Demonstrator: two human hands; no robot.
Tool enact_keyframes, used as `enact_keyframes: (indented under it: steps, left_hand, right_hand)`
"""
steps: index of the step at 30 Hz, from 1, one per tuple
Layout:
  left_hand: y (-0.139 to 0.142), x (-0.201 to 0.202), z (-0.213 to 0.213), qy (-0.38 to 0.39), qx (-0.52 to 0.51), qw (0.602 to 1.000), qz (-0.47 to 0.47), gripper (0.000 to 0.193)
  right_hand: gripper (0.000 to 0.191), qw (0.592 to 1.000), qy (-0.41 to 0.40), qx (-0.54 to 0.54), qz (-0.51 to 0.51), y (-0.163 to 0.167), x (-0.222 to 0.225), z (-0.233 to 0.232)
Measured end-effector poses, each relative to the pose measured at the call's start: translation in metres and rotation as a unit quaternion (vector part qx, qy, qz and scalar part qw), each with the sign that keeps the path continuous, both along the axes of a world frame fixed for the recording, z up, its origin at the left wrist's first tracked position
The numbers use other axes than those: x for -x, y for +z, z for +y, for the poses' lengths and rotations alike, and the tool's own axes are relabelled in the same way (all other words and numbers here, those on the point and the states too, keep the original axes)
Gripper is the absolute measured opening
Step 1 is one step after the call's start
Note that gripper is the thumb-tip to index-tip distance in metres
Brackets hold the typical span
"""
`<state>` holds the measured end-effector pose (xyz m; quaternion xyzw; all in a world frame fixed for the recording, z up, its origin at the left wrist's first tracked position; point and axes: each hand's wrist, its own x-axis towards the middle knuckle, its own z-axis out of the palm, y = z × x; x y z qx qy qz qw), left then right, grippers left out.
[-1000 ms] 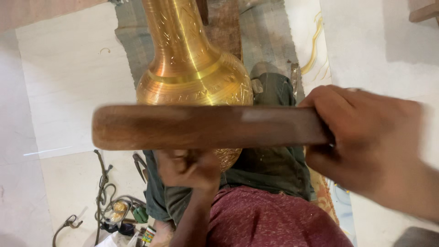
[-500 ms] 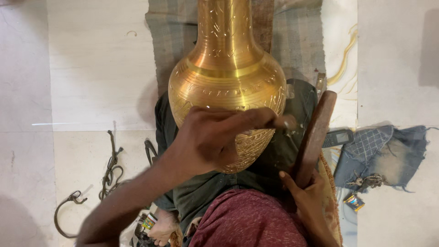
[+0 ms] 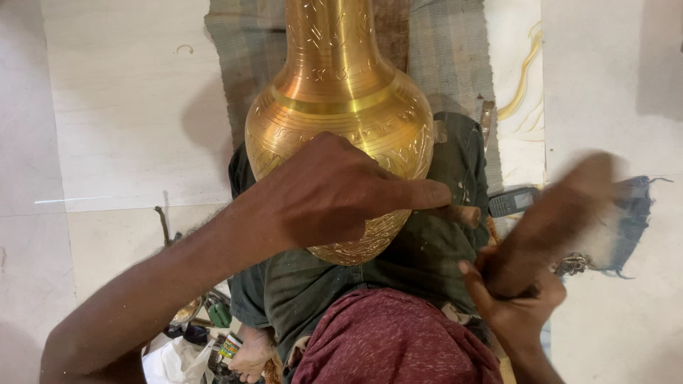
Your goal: The person uses a metal chisel and a wooden mallet to engrave floral patterns onto a brass vase. They hold the chisel against the vase surface and strike it repeatedly with the mallet to create the design.
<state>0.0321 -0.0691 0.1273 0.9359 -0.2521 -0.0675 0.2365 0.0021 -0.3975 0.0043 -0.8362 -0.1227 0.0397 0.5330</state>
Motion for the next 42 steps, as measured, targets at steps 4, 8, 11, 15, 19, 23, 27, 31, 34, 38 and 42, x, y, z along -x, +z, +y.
enact_keyframes:
  steps: [4, 8, 11, 15, 19, 23, 27, 31, 34, 38, 42]
  left_hand:
    - [0.005, 0.002, -0.001, 0.009, 0.006, 1.000, 0.024, 0.065]
    - [0.003, 0.008, 0.000, 0.021, -0.017, 0.999, 0.041, 0.066]
    - [-0.003, 0.014, 0.000, 0.035, 0.040, 0.997, -0.063, 0.062]
    - [-0.013, 0.020, 0.001, 0.051, 0.048, 0.995, -0.075, 0.068]
    - [-0.017, 0.023, 0.000, 0.058, 0.060, 0.989, -0.120, 0.063]
    - [-0.016, 0.023, -0.002, 0.072, 0.051, 0.987, -0.135, 0.065]
    - [-0.014, 0.017, -0.002, 0.068, 0.073, 0.986, -0.137, 0.066]
    - [-0.011, 0.014, -0.003, 0.074, 0.016, 0.996, -0.042, 0.062]
    - [-0.008, 0.016, -0.004, 0.089, 0.013, 0.995, -0.041, 0.071]
    - [-0.007, 0.024, -0.001, 0.089, 0.060, 0.990, -0.093, 0.070]
    - [-0.012, 0.027, -0.002, 0.096, 0.056, 0.973, -0.201, 0.060]
  right_hand:
    - [0.024, 0.997, 0.021, 0.048, -0.057, 0.006, -0.010, 0.000]
    - [0.022, 0.977, 0.022, -0.208, -0.040, 0.025, -0.027, 0.010]
    - [0.029, 0.998, 0.033, 0.027, 0.055, 0.047, -0.035, 0.011]
    - [0.027, 0.999, 0.018, -0.036, -0.002, 0.062, -0.041, 0.016]
    - [0.025, 0.996, 0.048, -0.069, 0.023, 0.072, -0.054, 0.014]
    - [0.026, 0.994, 0.045, 0.100, 0.024, 0.083, -0.059, 0.018]
    - [0.023, 0.997, 0.062, -0.041, 0.027, 0.087, -0.058, 0.026]
    - [0.019, 0.997, 0.060, -0.037, 0.017, 0.083, -0.061, 0.027]
    - [0.029, 0.994, 0.073, 0.071, 0.044, 0.081, -0.064, 0.023]
    - [0.018, 0.996, 0.068, 0.026, -0.045, 0.083, -0.063, 0.030]
    - [0.024, 0.993, 0.074, 0.091, -0.025, 0.100, -0.068, 0.040]
